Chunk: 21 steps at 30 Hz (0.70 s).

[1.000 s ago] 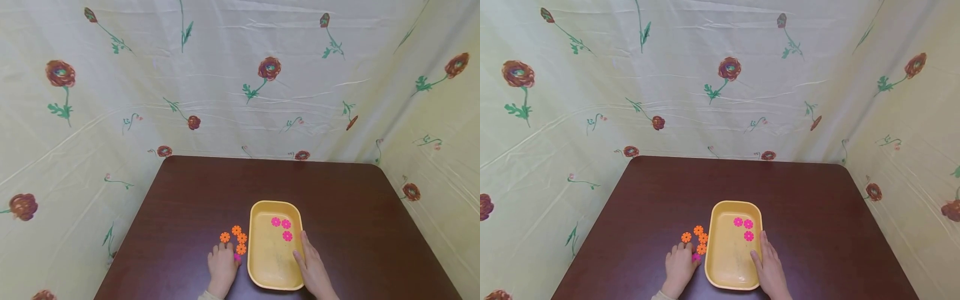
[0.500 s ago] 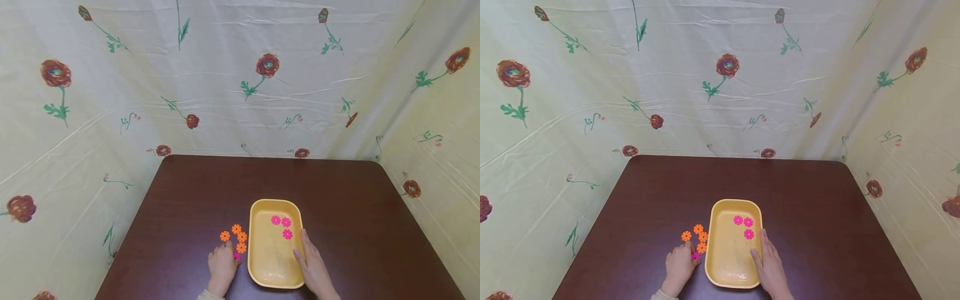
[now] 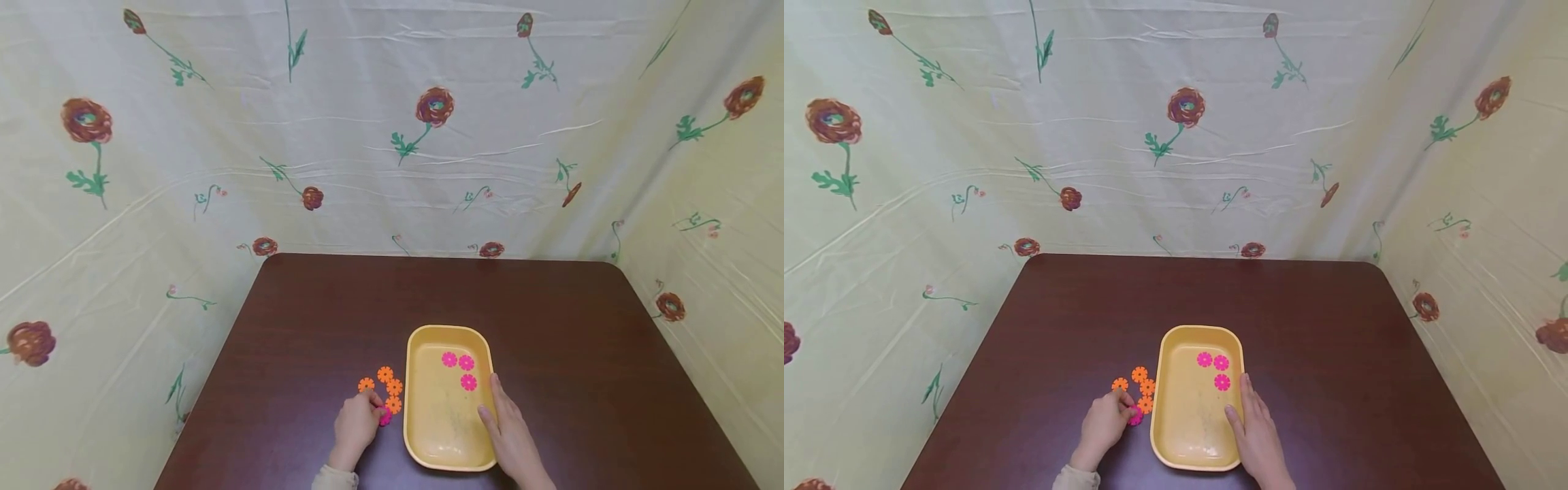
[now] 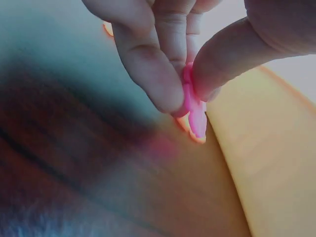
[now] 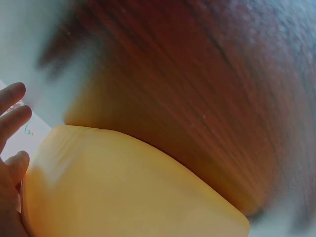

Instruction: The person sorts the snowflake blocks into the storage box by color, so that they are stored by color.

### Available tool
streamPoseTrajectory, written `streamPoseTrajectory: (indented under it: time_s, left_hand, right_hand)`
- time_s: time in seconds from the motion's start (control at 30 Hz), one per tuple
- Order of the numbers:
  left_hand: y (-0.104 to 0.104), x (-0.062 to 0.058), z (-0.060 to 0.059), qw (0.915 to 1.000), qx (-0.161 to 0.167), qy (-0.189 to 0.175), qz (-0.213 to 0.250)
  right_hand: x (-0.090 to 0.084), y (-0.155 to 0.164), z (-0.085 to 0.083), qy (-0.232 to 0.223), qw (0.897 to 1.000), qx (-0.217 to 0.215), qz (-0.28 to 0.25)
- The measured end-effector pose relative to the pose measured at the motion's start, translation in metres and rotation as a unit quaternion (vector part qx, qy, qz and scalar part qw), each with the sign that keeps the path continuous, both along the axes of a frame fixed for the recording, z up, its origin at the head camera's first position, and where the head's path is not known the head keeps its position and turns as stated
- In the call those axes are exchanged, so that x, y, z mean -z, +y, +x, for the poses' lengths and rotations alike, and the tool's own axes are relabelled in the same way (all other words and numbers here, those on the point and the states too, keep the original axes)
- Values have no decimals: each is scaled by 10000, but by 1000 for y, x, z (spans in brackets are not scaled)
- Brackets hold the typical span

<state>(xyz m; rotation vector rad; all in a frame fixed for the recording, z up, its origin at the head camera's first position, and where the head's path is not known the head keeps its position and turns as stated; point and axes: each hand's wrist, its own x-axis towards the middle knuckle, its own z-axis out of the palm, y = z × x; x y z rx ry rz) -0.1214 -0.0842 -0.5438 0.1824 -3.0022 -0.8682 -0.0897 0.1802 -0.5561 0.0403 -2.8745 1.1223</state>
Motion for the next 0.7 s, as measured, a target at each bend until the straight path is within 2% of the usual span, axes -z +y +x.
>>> streamPoseTrajectory:
  time_s: [0.13, 0.4, 0.57, 0.7]
  left_hand:
    - [-6, -2, -5, 9992, -168, -202, 316]
    - [-10, -9, -17, 9966, -386, -193, 695]
    - [-4, -24, -29, 9944, -520, -194, 905]
    - [3, -40, -40, 9930, -557, -34, 1037]
  right_hand:
    - [0, 0, 0, -36, 10000, 7, 32]
    - [-1, 0, 1, -158, 9999, -11, -9]
    - [-2, 0, 1, -158, 9999, -10, -18]
    - [-2, 0, 1, -132, 9999, -20, -8]
